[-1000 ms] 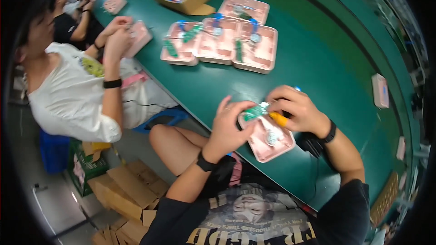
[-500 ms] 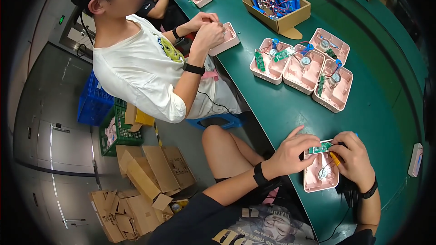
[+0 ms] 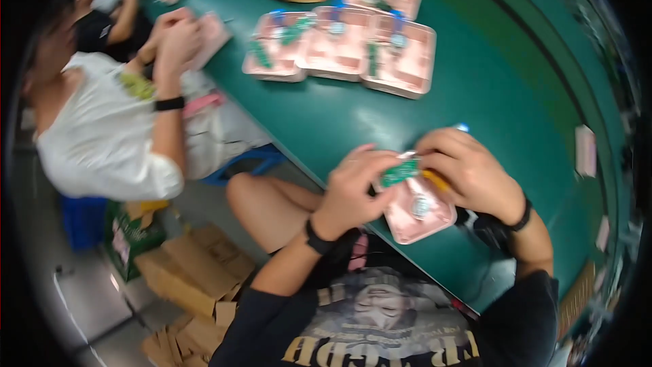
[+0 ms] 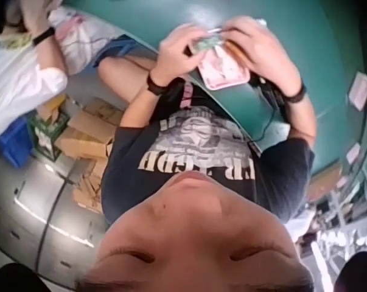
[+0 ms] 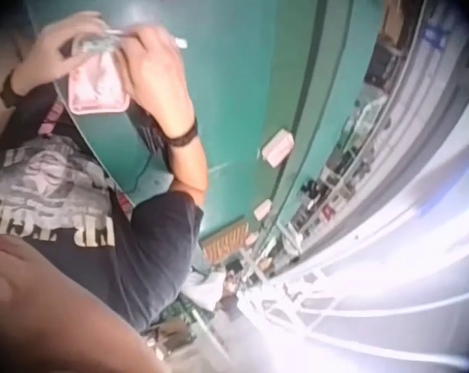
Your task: The person assembles electronic devices by placing a circuit board and a battery into a pink plastic housing, connecting wires, and then setting the unit aside on the workbench.
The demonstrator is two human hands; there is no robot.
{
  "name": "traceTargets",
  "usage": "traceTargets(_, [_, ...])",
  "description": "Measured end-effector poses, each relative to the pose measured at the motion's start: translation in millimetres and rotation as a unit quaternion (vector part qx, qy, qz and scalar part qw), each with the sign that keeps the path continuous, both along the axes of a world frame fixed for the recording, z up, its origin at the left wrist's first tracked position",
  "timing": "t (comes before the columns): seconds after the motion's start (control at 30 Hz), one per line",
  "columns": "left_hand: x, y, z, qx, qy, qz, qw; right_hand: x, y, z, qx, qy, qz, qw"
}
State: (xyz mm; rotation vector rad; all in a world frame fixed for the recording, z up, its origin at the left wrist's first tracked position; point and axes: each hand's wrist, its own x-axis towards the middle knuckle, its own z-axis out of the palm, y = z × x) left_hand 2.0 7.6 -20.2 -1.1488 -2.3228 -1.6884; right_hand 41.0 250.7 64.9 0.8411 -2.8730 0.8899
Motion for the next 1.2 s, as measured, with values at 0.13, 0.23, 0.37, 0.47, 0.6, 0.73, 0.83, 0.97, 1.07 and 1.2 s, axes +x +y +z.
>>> traceTargets(0.13, [10.8,17.8,-5.7,0.01,-0.029,-0.01,0.999,14.8,12.8,-10.8,0.017,0.008,-0.022,1.0])
traceTargets(0.23, [10.7,24.4,-10.0,0.013,-0.038,-0.011,0.999,17.6,17.1,-19.2,0.034,0.021,-0.032,0.999])
traceTargets(0.37, [15.6,26.8,-11.5,-0.001,0.001,-0.017,1.0,27.2,16.9,-23.0,0.04,0.02,-0.039,0.998])
traceTargets(0.47, [20.3,27.5,-9.2,-0.026,0.056,0.008,0.998,30.3,14.4,-24.0,0.024,0.002,-0.057,0.998])
traceTargets(0.6, [22.6,30.3,-10.0,-0.031,0.046,0.017,0.998,28.1,14.0,-25.9,-0.004,-0.026,-0.089,0.996])
traceTargets(0.73, [21.0,31.9,-6.9,-0.048,0.043,0.02,0.998,28.5,14.6,-26.3,0.003,-0.016,-0.088,0.996])
traceTargets(0.83, [22.7,29.9,-9.6,-0.05,0.051,0.016,0.997,28.4,14.1,-30.9,-0.007,-0.02,-0.096,0.995])
traceTargets(0.97, [21.4,31.5,-7.8,-0.053,0.048,0.014,0.997,26.8,14.3,-27.8,-0.009,-0.033,-0.106,0.994])
traceTargets(1.07, [23.6,31.1,-8.5,-0.055,0.047,0.013,0.997,30.1,15.4,-34.5,0.003,-0.031,-0.096,0.995])
traceTargets(1.2, [25.5,29.8,-8.1,-0.056,0.053,0.01,0.997,31.0,16.5,-33.6,0.031,-0.015,-0.086,0.996])
